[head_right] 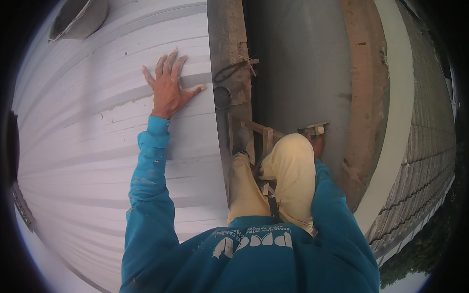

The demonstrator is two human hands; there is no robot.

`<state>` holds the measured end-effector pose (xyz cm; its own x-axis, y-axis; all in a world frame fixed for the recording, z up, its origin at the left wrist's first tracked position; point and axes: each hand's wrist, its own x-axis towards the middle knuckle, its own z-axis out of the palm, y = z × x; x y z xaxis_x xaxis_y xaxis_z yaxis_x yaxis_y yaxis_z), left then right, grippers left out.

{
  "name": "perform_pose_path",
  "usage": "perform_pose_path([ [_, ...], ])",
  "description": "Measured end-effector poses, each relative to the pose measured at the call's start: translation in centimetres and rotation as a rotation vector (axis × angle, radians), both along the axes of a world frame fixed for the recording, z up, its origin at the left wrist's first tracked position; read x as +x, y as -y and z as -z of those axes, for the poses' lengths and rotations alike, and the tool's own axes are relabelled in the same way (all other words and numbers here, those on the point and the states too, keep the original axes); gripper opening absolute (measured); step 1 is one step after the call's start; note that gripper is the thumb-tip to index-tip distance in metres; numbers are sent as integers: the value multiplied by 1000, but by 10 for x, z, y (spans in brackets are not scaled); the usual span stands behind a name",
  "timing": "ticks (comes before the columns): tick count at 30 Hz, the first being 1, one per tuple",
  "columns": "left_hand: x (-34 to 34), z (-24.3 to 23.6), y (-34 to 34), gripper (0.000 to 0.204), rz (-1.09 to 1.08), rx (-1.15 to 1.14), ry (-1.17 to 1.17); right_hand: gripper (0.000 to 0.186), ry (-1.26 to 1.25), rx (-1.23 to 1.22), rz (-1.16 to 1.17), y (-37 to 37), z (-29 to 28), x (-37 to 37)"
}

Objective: The person applies and smooths wet cement onto a roof edge using a trowel and a bucket. They repeatedly scoop cement from the bucket and spread it along the curved roof edge, smoothing the surface with the trowel.

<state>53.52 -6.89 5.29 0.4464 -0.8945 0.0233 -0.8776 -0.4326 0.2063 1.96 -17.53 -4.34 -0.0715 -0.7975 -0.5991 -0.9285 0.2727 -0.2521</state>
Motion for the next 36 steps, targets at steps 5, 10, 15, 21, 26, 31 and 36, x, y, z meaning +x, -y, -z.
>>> perform_pose_path([
  [5,-1,19,0,86,10,-76,97,43,61,-163,-46,12,0,20],
  [10,-1,21,-1,84,30,-82,132,39,112,-252,-122,10,16,7],
  [15,-1,23,-1,83,59,-104,139,38,102,-167,-94,12,22,2],
  [21,2,26,0,83,65,-105,142,41,66,-127,-53,12,30,-6],
  [26,2,28,1,79,61,-127,154,43,84,-120,17,8,43,-19],
  [31,1,27,1,75,42,-120,148,38,106,-131,-17,10,32,-8],
  [36,2,28,2,74,57,-122,164,35,146,-181,-54,8,33,-9],
])
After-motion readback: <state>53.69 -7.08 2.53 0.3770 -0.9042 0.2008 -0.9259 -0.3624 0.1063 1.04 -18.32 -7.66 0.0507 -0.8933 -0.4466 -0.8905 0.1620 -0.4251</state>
